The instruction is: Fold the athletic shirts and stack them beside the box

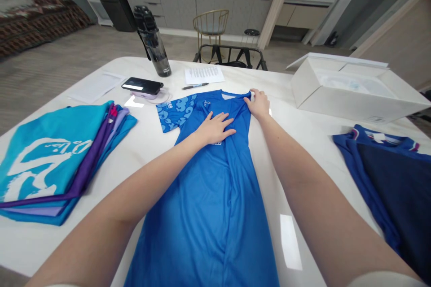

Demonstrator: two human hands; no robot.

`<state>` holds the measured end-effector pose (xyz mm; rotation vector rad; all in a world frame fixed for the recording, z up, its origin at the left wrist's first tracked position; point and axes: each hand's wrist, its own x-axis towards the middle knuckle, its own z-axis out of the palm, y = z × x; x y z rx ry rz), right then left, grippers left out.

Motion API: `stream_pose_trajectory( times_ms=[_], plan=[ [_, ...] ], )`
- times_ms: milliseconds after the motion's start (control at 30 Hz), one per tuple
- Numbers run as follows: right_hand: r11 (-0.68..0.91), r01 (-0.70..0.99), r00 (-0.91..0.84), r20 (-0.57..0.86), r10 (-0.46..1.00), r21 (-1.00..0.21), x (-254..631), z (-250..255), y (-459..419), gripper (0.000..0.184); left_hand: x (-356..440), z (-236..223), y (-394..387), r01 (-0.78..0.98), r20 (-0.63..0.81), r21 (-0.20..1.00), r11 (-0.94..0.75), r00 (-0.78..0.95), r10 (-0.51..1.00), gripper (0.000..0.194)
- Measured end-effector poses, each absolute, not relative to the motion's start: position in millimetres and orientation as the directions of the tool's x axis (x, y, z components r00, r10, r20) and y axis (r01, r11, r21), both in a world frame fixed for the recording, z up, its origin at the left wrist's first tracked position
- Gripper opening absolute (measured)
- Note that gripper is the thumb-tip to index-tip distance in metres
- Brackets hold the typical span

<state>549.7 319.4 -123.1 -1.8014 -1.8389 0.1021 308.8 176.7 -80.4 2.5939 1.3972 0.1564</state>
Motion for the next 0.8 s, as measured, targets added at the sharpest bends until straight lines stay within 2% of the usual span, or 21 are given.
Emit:
stream_pose_trajectory(
  times_ms=[267, 633, 800],
  plan=[
    [-0.003, 0.874, 0.175, 0.308, 0.935, -0.486, 552, -125, 326, 0.033, 314, -92, 176, 0.822, 0.02, 0.225, -0.524, 0.534, 0.845, 0.062],
    [0.001, 0.826, 0.206, 0.303, 0.93, -0.563, 557, -122, 326, 0.033, 356, -85, 176, 0.81, 0.051, 0.208, -0.549, 0.551, 0.833, 0.064],
    [-0.055, 0.807, 0.261, 0.273, 0.926, -0.588, 555, -122, 326, 0.039, 372, -85, 187, 0.818, 0.01, 0.288, -0.498, 0.518, 0.856, 0.067]
  ],
)
